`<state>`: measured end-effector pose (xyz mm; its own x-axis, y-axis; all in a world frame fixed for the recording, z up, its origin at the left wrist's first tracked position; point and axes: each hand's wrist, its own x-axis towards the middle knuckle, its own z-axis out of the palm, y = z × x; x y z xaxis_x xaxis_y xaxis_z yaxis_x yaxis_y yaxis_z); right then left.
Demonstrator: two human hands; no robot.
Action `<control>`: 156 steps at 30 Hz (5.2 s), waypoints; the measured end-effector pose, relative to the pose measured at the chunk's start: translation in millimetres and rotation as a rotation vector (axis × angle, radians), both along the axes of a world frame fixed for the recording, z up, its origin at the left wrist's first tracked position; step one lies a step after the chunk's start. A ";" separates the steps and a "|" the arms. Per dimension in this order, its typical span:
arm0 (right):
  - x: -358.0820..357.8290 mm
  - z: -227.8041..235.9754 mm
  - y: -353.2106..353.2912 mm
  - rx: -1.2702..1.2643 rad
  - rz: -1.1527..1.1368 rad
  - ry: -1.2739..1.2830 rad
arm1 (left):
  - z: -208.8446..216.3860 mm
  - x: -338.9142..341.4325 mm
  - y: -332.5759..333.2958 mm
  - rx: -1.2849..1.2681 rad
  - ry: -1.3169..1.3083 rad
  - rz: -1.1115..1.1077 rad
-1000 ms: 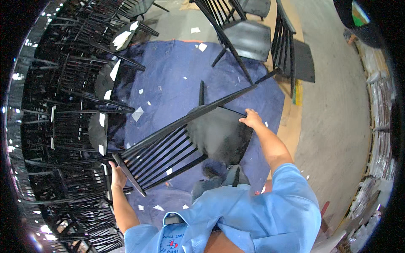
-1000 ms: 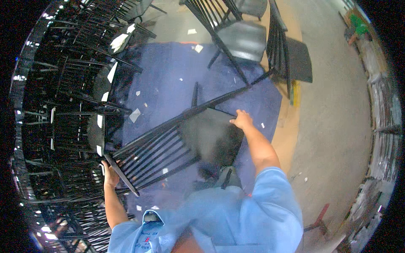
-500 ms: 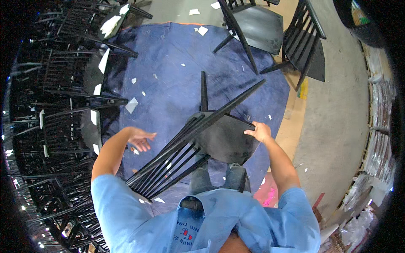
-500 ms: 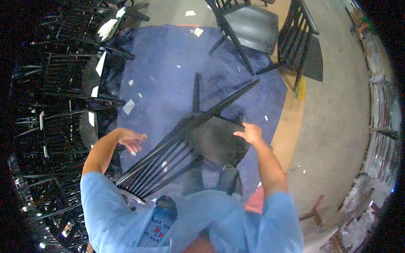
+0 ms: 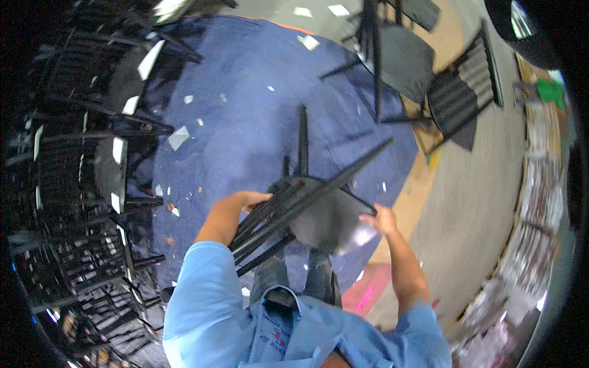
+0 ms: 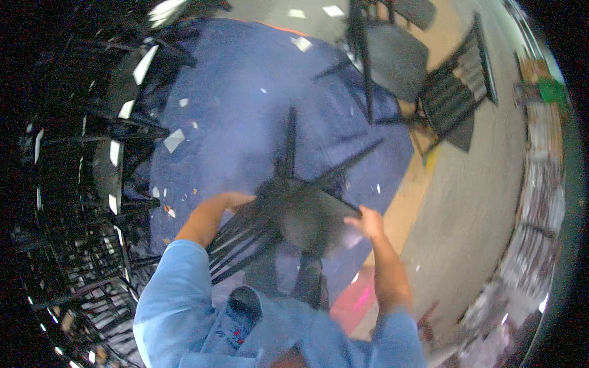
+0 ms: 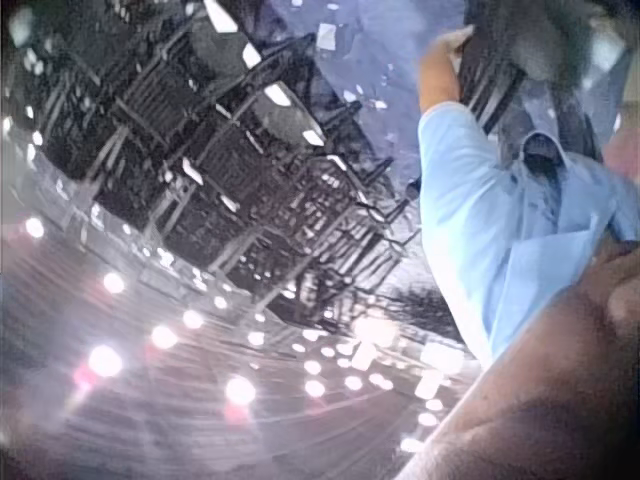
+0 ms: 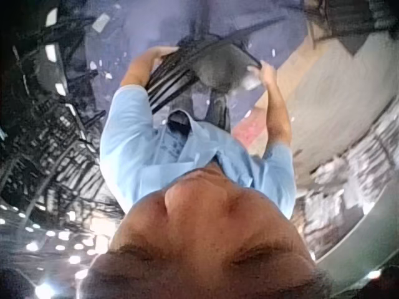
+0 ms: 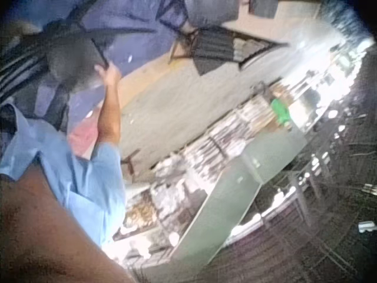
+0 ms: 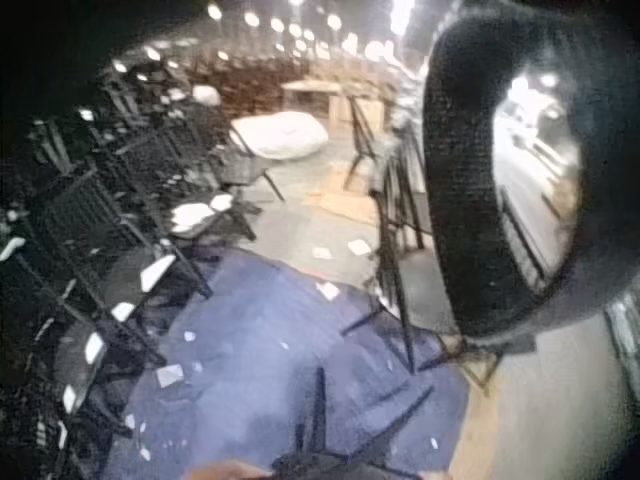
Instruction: The person picks white foam pieces from a plastic bag and places them on the seats of black chairs. The person then lifts and stacks the chairs into a pile.
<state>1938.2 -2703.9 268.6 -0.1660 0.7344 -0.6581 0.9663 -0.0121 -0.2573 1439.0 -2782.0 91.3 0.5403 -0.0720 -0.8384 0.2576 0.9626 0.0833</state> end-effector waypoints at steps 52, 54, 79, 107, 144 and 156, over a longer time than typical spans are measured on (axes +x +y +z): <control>-203.2 57.3 -37.0 -0.267 -1.517 1.090 | 210.4 -41.1 -138.1 0.737 0.407 0.310; -224.5 114.7 -45.2 -0.361 -1.408 1.148 | 212.1 -49.1 -180.0 0.722 0.440 0.637; -661.1 556.5 -69.6 -0.286 0.364 1.931 | 522.3 -272.6 -257.4 1.356 0.934 2.377; -1171.3 639.3 29.6 -0.206 0.680 2.033 | 580.3 -542.6 -133.5 1.649 0.757 2.606; -1521.6 441.3 82.5 -0.665 0.483 1.734 | 502.1 -806.0 -86.3 1.101 1.253 2.783; -1569.1 401.1 80.0 -0.882 0.428 1.702 | 508.7 -812.0 -83.1 0.799 1.264 2.862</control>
